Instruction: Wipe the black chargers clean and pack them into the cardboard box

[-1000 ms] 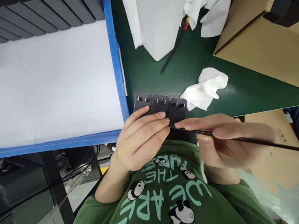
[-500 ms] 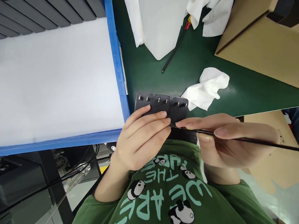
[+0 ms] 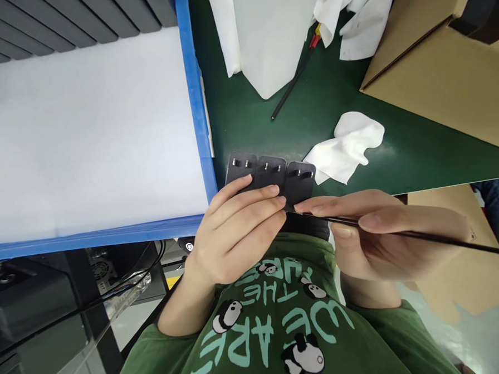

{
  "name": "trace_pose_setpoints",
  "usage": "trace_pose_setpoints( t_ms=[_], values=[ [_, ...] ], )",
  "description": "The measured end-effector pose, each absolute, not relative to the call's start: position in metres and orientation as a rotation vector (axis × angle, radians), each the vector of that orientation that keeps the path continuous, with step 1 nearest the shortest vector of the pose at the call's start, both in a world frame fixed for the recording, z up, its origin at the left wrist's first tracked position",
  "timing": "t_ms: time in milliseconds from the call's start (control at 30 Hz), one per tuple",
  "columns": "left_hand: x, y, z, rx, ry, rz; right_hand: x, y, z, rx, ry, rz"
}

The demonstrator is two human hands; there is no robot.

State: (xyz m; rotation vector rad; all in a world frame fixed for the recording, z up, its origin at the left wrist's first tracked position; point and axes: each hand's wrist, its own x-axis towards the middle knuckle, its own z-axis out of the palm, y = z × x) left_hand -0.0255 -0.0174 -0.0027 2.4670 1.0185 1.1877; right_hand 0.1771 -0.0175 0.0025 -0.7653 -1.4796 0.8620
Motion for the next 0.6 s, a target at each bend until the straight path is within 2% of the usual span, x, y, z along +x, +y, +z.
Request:
trace_pose_setpoints(
  t_ms=[600],
  values=[
    [-0.0258,-0.0173,-0.0035,2.453,1.015,1.203,0.1765,-0.0161,0.0013,-0.720,-1.511,0.783]
  ],
)
